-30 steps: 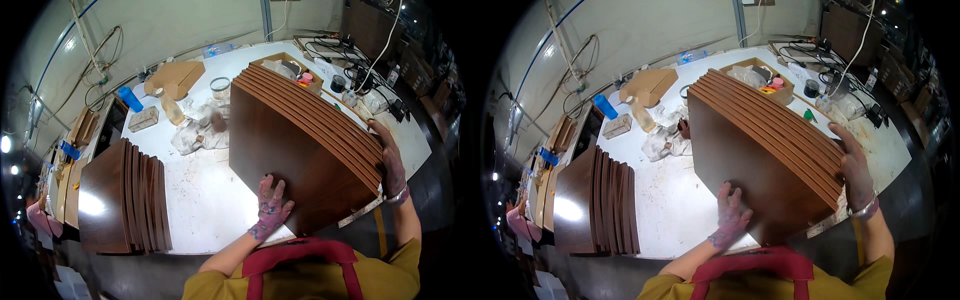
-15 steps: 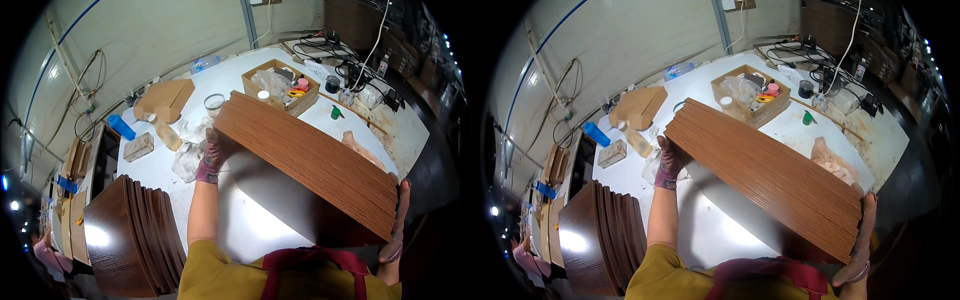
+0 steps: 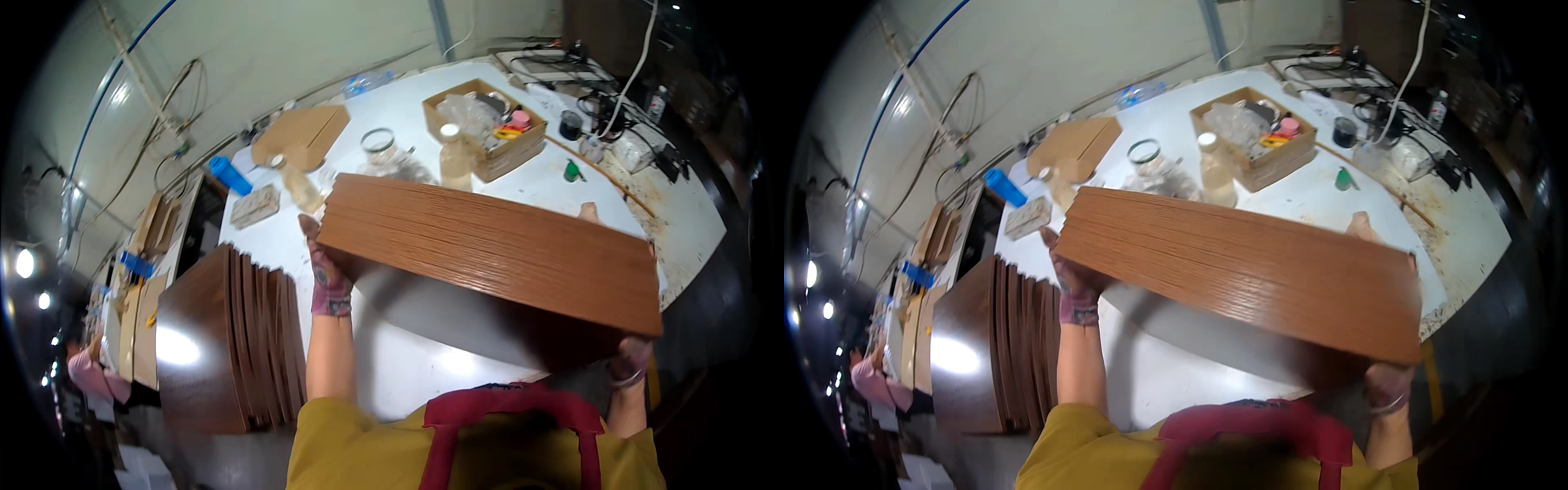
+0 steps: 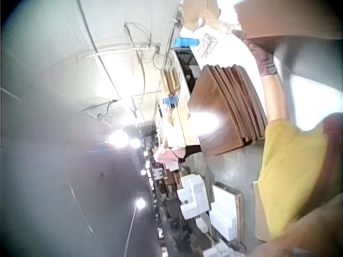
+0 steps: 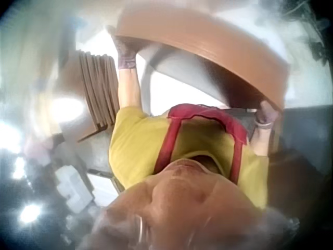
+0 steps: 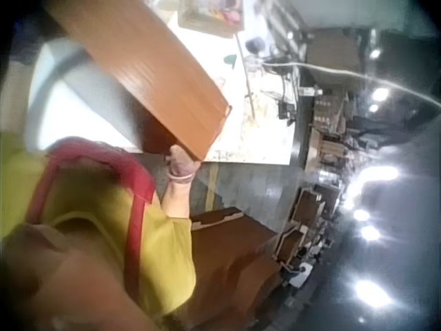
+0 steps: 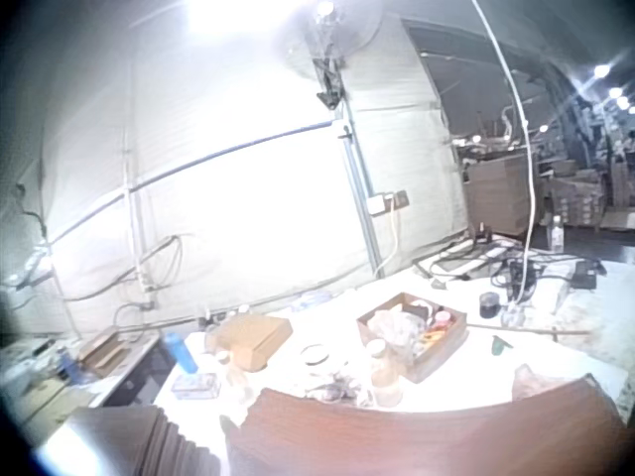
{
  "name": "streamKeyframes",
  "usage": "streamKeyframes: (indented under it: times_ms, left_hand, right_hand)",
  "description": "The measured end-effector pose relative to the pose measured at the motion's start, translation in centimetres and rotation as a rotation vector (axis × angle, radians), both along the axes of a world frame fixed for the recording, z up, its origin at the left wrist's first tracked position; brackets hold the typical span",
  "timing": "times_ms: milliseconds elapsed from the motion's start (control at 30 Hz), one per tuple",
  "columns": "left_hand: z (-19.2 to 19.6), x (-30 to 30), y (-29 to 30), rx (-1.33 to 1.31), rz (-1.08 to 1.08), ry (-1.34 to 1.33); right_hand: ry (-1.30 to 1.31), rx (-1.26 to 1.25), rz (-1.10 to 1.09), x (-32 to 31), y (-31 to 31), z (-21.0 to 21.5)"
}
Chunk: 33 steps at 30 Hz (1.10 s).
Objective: The person cleans wooden furniture panels by hand using a cloth. They wipe the surface and edges of each panel, occasionally applying a liquid from a bottle to the cloth, and move completed panels into a stack.
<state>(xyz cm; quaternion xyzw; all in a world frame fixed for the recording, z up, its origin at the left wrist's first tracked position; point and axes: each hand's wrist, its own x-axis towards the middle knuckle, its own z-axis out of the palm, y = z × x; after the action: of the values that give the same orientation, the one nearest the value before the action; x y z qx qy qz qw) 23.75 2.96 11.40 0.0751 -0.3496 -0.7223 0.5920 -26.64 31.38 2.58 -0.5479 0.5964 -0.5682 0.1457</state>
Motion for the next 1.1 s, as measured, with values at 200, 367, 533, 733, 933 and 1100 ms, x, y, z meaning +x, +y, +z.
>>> streamKeyframes:
  times_ms: [200, 367, 533, 733, 933, 1100]
  left_hand:
    - [-5.9, 4.8, 15.1, -0.097, 0.426, -0.034]
    - [0.1, 1.9, 22.9, -0.051, 0.54, -0.469]
    - [1.9, 0.4, 25.9, 0.293, 0.609, -0.984]
    - [-2.4, 4.1, 26.6, 0.784, 0.189, 0.892]
    - [-0.3, 0.8, 25.5, -0.024, 0.733, -0.624]
    - [-0.5, 0.9, 24.7, 0.047, 0.742, -0.613]
  right_hand:
    - [-0.09, 0.077, 0.14, -10.6, -7.4, -5.1]
    - [-0.032, 0.14, 0.368, -10.3, -11.2, -0.8]
    - [-0.269, 0.027, 0.469, -5.5, -10.5, 2.2]
    - [-0.707, 0.209, 0.563, -0.1, -8.8, 9.7]
    - [-0.503, 0.123, 1.015, -1.8, -12.5, 14.6]
    - [0.489, 0.362, 0.019, -11.8, -19.1, 1.3]
